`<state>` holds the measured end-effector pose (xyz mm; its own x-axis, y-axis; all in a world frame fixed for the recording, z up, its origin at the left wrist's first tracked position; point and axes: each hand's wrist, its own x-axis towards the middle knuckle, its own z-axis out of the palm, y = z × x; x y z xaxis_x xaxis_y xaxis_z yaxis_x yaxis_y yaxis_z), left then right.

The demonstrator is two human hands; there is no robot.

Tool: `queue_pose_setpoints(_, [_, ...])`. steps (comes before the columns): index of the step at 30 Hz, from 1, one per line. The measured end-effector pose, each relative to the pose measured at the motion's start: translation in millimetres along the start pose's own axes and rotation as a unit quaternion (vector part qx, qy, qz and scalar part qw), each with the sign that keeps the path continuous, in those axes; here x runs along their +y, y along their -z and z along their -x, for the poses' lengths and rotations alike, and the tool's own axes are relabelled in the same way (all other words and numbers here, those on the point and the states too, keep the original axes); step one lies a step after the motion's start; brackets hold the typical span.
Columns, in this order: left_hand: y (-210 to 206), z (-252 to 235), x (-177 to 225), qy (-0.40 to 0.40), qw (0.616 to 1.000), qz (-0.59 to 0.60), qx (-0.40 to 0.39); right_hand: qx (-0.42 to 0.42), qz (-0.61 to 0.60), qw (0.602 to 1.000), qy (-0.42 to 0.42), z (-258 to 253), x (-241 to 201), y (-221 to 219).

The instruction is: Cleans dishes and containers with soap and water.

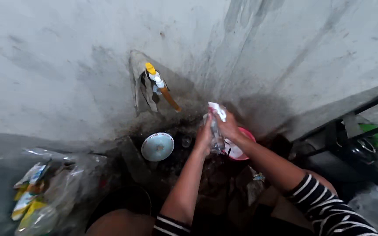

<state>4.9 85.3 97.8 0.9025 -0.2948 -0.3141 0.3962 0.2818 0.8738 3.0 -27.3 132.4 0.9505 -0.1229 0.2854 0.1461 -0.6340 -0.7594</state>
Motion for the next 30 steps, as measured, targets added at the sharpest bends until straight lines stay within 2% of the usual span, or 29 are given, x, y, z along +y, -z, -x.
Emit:
queue_pose_setpoints(3, [7.2, -19.7, -28.8, -0.020, 0.993, 0.062, 0.094, -0.033, 0.111, 0.993, -0.038, 25.2, 7.3, -39.8])
queue_pose_setpoints(5, [21.3, -33.1, -45.3, 0.007, 0.983, 0.124, 0.134, -0.085, 0.191, 0.976, -0.066, 46.8, 10.7, -54.7])
queue_pose_setpoints(7, [37.8, -45.9, -64.5, 0.027, 0.965, 0.191, 0.175, -0.087, 0.214, 0.971, -0.060, 70.8, 22.6, -67.7])
queue_pose_setpoints(9, [38.3, -49.8, -79.8, -0.014, 0.937, 0.280, 0.211, -0.047, 0.181, 0.980, -0.073, 79.9, 35.7, -77.2])
queue_pose_setpoints(10, [33.6, -46.7, -85.5, -0.041, 0.918, 0.328, 0.221, -0.026, 0.135, 0.985, -0.108, 77.2, 41.4, -79.9])
queue_pose_setpoints(11, [28.7, -43.8, -88.7, -0.064, 0.899, 0.369, 0.228, -0.002, 0.065, 0.984, -0.164, 71.6, 46.3, -83.6])
queue_pose_setpoints(13, [22.3, -44.5, -92.2, -0.100, 0.879, 0.382, 0.268, 0.043, -0.093, 0.949, -0.297, 63.3, 55.4, -95.0])
queue_pose_setpoints(14, [23.5, -48.2, -94.3, -0.131, 0.882, 0.347, 0.289, 0.037, -0.137, 0.928, -0.344, 62.4, 58.2, -98.6])
queue_pose_setpoints(16, [34.3, -54.1, -104.7, -0.228, 0.898, 0.203, 0.317, -0.023, -0.146, 0.907, -0.393, 74.6, 61.4, -104.6])
queue_pose_setpoints(18, [51.4, -58.9, -112.6, -0.295, 0.901, 0.039, 0.316, -0.087, -0.090, 0.914, -0.386, 88.0, 55.4, -107.8])
queue_pose_setpoints(19, [58.3, -61.5, -115.6, -0.304, 0.898, -0.017, 0.317, -0.109, -0.054, 0.920, -0.373, 91.9, 49.7, -106.0])
queue_pose_setpoints(24, [105.8, -76.8, -154.3, -0.197, 0.907, -0.221, 0.299, -0.171, 0.103, 0.941, -0.272, 97.3, 63.9, -94.8])
queue_pose_setpoints(25, [115.3, -77.4, -167.0, -0.177, 0.905, -0.257, 0.289, -0.214, 0.179, 0.929, -0.244, 97.0, 68.2, -91.1])
queue_pose_setpoints(27, [133.8, -72.5, -191.6, -0.138, 0.897, -0.312, 0.281, -0.317, 0.325, 0.873, -0.180, 99.5, 66.0, -86.5])
queue_pose_setpoints(29, [151.9, -62.3, -210.7, -0.108, 0.881, -0.368, 0.277, -0.388, 0.388, 0.821, -0.160, 110.0, 61.6, -94.8])
queue_pose_setpoints(30, [157.2, -60.2, -220.0, -0.115, 0.874, -0.387, 0.271, -0.398, 0.403, 0.809, -0.159, 118.5, 64.0, -102.2])
